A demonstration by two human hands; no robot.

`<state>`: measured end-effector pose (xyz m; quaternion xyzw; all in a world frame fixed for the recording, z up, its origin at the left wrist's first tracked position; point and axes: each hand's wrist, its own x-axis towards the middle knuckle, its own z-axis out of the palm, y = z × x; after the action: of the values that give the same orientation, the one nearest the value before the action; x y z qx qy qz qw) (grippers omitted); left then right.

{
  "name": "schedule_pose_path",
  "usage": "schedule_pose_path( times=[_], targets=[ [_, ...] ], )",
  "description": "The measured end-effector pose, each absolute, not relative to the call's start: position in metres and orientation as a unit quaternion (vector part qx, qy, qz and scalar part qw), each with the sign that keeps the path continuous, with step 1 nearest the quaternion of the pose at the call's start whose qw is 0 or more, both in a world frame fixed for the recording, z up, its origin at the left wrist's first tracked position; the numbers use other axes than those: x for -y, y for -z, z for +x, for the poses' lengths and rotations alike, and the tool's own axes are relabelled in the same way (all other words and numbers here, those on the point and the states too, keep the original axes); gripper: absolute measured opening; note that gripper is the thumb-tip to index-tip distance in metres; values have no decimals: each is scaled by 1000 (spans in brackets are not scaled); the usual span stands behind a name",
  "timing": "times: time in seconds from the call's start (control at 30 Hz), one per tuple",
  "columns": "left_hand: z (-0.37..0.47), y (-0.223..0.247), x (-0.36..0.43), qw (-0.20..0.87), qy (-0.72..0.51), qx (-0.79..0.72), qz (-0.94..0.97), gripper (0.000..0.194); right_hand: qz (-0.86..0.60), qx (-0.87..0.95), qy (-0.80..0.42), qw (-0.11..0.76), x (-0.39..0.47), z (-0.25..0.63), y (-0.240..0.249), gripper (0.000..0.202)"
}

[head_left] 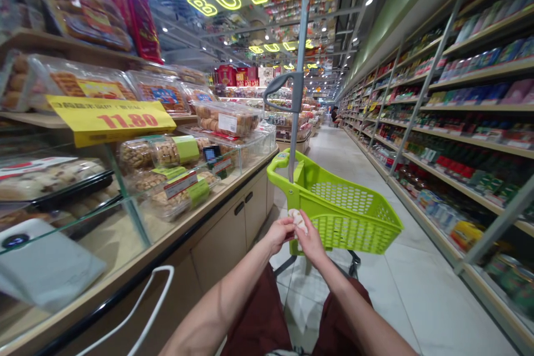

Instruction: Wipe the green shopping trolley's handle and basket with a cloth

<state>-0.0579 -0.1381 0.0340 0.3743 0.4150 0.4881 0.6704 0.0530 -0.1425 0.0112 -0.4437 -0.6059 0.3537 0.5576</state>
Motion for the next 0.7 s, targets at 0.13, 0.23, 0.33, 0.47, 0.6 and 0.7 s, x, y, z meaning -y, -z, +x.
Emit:
schedule_pose_path(
  times=[0.13,0.23,0.33,0.47,0.6,0.7],
  targets=[
    [-58,-38,137,630,-534,-432,363,29,-438,583,-358,583,144,49,-15,59],
    [-57,-44,137,597,-567,-426,373,33,-451,585,-339,582,146,45,-23,58],
    [-55,-47,138,610,-583,-388,370,25,-487,615,-260,563,147,41,-27,56],
    [-57,-48,140,682,-559,-350,318,20,-479,653,-171,561,146,37,-22,56],
    [-65,-46,139,718,-529,-319,321,20,-454,684,-118,558,143,37,-13,57],
    [-67,-45,138,737,-507,-304,328,22,-452,692,-128,548,142,39,-12,57]
  ],
)
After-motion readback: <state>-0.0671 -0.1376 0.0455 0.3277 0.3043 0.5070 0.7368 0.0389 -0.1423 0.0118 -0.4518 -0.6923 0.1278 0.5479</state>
